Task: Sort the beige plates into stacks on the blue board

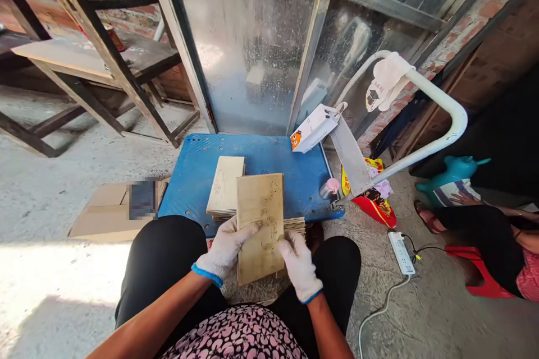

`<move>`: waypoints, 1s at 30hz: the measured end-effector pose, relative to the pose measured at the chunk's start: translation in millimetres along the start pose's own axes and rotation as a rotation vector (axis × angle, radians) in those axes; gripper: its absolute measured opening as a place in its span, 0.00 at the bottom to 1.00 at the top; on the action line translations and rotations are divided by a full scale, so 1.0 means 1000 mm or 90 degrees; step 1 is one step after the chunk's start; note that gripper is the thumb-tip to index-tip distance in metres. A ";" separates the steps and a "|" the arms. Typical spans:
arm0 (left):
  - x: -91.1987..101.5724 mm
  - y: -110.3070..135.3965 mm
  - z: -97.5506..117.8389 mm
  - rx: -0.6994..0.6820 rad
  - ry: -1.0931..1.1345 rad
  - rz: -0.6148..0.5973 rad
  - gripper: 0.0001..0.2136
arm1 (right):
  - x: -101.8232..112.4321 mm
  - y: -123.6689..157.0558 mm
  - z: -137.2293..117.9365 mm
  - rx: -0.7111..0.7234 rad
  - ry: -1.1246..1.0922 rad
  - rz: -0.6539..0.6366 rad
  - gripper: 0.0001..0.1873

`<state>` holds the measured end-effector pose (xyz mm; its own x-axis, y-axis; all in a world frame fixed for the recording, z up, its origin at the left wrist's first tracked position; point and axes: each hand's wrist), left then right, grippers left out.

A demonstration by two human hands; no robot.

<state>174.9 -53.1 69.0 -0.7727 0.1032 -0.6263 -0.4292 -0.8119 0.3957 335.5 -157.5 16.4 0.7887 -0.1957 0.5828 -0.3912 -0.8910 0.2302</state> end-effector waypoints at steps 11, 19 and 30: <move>0.013 0.017 -0.030 -0.031 -0.188 -0.059 0.22 | 0.130 -0.035 -0.129 0.281 0.407 0.010 0.50; 0.026 0.023 -0.037 -0.068 -0.462 -0.165 0.22 | 0.104 -0.050 -0.131 0.189 0.439 -0.388 0.28; 0.080 -0.006 -0.074 0.007 -0.633 -0.267 0.26 | 0.047 -0.024 -0.070 0.191 0.602 -0.429 0.20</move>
<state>150.2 -82.9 -32.9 -0.5939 0.7969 0.1108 -0.7489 -0.5978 0.2860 348.8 -117.2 92.6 0.0832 0.6135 0.7853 0.1916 -0.7832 0.5915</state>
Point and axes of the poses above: each hand's wrist, its own y-axis away from the middle knuckle, its own x-axis out of the back of the hand, z = x × y, and after that the axes turned 9 degrees about y, right-handed
